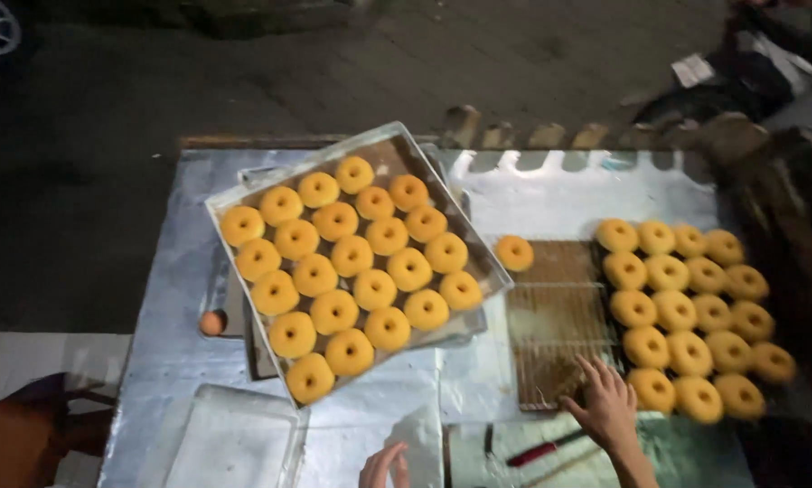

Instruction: Organizing fried donuts on a tray and flipping donuts in a fryer using a wooden stick.

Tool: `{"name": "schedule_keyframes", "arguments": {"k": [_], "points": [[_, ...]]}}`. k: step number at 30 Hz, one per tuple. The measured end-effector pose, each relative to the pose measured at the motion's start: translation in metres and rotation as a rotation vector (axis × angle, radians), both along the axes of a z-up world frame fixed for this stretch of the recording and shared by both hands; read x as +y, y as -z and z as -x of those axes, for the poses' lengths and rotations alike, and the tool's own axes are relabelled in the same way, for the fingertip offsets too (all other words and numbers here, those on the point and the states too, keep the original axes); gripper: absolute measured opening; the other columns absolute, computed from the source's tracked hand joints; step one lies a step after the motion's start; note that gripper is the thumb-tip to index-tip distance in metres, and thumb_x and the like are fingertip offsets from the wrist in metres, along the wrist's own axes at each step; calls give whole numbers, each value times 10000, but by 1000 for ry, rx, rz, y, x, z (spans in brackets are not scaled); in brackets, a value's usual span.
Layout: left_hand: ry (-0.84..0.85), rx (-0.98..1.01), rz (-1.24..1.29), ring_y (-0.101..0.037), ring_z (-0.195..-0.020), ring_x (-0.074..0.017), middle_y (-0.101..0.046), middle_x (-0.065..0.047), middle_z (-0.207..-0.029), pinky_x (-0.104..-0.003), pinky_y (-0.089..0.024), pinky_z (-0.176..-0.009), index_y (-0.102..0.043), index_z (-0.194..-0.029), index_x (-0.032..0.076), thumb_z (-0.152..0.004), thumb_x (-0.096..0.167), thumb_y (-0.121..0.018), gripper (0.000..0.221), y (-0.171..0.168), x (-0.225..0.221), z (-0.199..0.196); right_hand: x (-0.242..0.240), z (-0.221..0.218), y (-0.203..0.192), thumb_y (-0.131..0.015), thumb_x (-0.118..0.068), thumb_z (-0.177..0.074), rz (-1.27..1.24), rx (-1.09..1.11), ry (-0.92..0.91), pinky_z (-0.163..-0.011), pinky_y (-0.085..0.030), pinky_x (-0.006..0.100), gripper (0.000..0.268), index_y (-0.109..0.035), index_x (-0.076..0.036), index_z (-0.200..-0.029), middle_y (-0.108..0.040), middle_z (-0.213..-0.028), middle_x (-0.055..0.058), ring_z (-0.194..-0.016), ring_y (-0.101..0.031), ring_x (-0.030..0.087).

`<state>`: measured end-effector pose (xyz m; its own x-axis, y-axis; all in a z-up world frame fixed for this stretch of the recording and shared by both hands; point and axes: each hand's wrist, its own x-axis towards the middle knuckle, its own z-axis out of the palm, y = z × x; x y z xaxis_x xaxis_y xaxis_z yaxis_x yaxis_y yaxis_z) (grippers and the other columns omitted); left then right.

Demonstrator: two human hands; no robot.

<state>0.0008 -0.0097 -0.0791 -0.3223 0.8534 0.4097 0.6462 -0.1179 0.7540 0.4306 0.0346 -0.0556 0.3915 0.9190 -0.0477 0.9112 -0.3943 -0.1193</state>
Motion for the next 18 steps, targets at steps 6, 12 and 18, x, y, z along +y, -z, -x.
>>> {"name": "schedule_keyframes", "arguments": {"k": [6, 12, 18], "points": [[323, 51, -101, -727, -893, -213, -789, -3, -1039, -336, -526, -825, -772, -1071, 169, -989, 217, -562, 231, -104, 21, 8, -6, -24, -14, -774, -524, -771, 354, -26, -116, -1235, -131, 662, 944, -308, -357, -1575, -351, -1639, 0, -1529, -290, 262], [249, 136, -215, -727, -949, -265, -766, -80, -1080, -398, -548, -859, -738, -1103, 63, -978, 98, -583, 202, -157, 58, 43, -7, -31, -20, -675, -315, -739, 398, -110, -223, -1227, -198, 625, 948, -244, -448, -1572, -344, -1629, -49, -1438, -406, 261], [67, 149, -90, -719, -951, -222, -775, -26, -1085, -364, -516, -876, -745, -1085, 106, -1000, 130, -576, 191, -122, 49, 53, -12, -57, -9, -658, -411, -768, 311, -35, -175, -1116, -324, 436, 787, -401, -429, -1511, -490, -1528, -49, -1290, -544, 312]]}}
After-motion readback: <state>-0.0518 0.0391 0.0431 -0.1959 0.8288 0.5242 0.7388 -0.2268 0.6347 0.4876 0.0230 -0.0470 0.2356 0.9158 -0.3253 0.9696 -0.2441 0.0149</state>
